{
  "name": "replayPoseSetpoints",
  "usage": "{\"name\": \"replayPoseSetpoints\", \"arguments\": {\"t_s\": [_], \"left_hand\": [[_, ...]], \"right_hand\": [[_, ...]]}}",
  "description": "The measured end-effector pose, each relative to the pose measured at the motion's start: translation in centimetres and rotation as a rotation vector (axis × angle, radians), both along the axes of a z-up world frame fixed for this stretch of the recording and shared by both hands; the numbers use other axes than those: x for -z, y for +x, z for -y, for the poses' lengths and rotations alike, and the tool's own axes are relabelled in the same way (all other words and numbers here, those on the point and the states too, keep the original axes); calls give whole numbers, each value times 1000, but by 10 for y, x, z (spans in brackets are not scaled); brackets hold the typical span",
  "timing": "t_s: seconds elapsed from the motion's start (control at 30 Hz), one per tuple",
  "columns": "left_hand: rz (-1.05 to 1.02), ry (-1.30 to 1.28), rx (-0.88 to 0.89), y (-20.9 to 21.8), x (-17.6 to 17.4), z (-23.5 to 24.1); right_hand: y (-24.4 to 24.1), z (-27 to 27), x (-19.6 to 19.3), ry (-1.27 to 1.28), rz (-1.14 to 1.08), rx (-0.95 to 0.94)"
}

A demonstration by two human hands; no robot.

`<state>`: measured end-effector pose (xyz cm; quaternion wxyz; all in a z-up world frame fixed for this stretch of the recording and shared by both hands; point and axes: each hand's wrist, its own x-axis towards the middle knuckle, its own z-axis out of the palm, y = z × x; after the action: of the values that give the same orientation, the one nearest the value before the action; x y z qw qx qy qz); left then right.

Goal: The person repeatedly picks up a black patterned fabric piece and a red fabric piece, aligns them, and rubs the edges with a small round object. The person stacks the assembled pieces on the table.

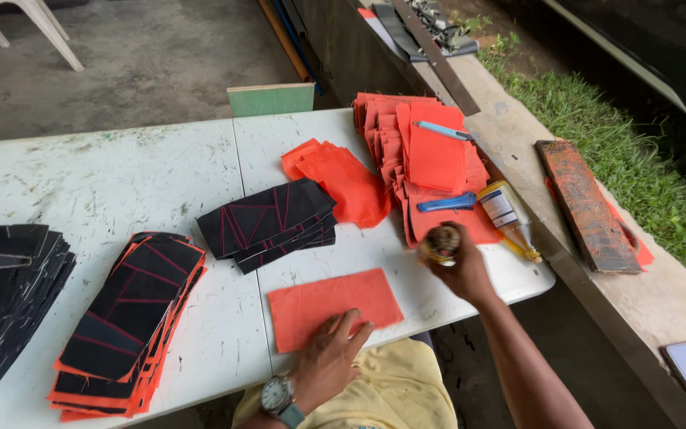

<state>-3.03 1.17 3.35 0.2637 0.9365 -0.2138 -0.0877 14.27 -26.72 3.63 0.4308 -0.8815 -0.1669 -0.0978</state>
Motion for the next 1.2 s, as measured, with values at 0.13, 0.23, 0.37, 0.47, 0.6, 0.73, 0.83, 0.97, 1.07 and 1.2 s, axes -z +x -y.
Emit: {"name": "replayPoseSetpoints", "arguments": {"t_s": [0.13, 0.23, 0.37, 0.47, 0.6, 0.73, 0.83, 0.97, 1.07, 1.2], "left_hand": [[488, 358, -98, -17, 1, -36], [235, 64, -54, -22, -10, -66], [207, 130, -128, -12, -42, -78], [424, 121, -122, 3, -75, -75], [598, 84, 6, 19, -105, -56], [760, -115, -37, 18, -118, -48], [791, -550, -617, 7, -111, -59], [218, -934, -513, -3, -75, -68], [47, -1156, -387, -8, -47, -57], [115, -973, -605, -5, -46, -89]], "right_hand": [[-13, 31, 0, -117, -165, 227], [-13, 35, 1, -101, -163, 230], [-27, 34, -12, -94, -84, 249], [-52, 22, -41, 62, 192, 244], [-100, -43, -62, -8, 67, -141], [-103, -117, -59, 35, -310, -289], [-85, -138, -51, 708, -529, -377], [-87, -139, -30, 1099, -642, -445], [-94, -148, -20, 1088, -637, -441], [-102, -155, -9, 916, -584, -481]]}}
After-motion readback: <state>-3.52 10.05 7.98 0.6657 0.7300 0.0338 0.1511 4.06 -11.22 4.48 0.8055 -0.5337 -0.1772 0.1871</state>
